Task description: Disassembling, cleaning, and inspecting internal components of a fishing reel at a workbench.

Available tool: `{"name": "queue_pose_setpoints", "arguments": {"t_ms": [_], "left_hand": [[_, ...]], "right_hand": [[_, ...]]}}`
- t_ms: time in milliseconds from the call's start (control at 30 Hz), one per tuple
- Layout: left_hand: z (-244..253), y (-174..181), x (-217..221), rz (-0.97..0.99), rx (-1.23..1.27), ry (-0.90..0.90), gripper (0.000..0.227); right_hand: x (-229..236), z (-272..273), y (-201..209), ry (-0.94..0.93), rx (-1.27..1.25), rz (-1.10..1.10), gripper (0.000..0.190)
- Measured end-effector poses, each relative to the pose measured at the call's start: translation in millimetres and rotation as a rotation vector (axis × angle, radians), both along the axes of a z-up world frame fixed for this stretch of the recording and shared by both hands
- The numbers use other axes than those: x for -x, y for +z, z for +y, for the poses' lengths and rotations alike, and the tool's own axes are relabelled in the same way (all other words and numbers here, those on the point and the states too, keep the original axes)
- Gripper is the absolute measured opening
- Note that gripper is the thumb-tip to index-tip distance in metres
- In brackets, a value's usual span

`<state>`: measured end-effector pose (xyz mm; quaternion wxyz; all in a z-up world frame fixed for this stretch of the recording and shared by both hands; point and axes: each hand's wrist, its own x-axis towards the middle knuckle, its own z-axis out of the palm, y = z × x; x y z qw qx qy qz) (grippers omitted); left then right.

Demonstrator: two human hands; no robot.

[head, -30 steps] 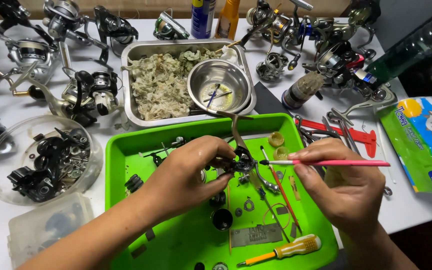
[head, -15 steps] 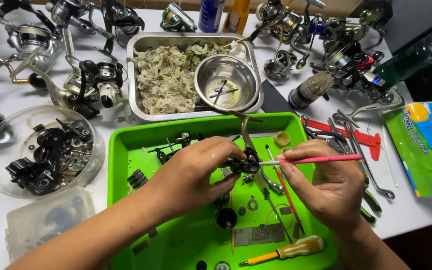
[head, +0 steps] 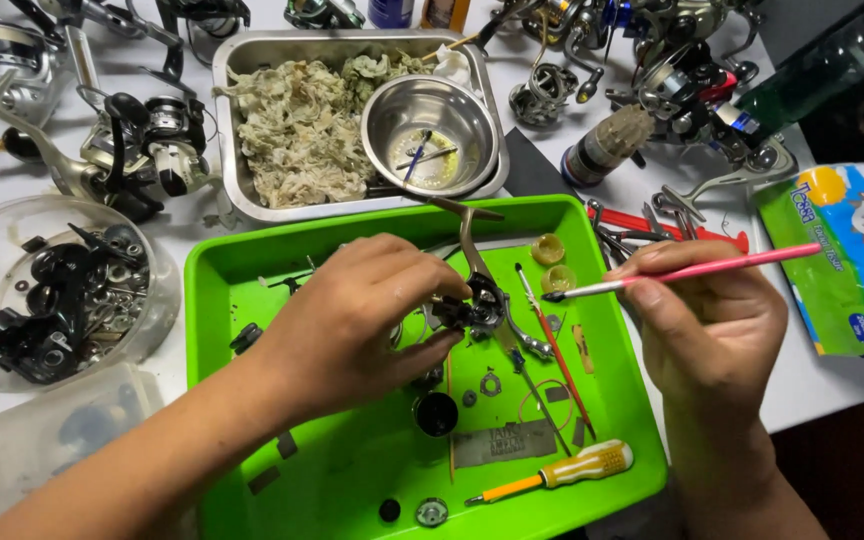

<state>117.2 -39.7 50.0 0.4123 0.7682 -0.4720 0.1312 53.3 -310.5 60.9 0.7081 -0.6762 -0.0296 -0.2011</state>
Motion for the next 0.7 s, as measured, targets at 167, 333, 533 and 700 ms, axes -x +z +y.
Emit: {"name": "queue_pose_setpoints", "arguments": {"t_ms": [167, 333, 533, 700], "left_hand": [[4, 17, -5, -0.053, -0.012, -0.034, 0.029], [12, 34, 2, -0.117, -0.084, -0.012, 0.026], [39, 43, 70, -0.117, -0.249, 0.066, 0.013], [62, -3, 135, -0.05, -0.346, 0.222, 0.019]], "right_hand": [[-4, -30, -9, -0.012, -0.199, -0.001, 0.013], [-3, -47, -19, -0.007, -0.363, 0.073, 0.015], [4, -57, -37, 0.0, -0.39, 0.157, 0.015], [4, -59, -48, 0.028, -0.388, 0.215, 0.015]]}}
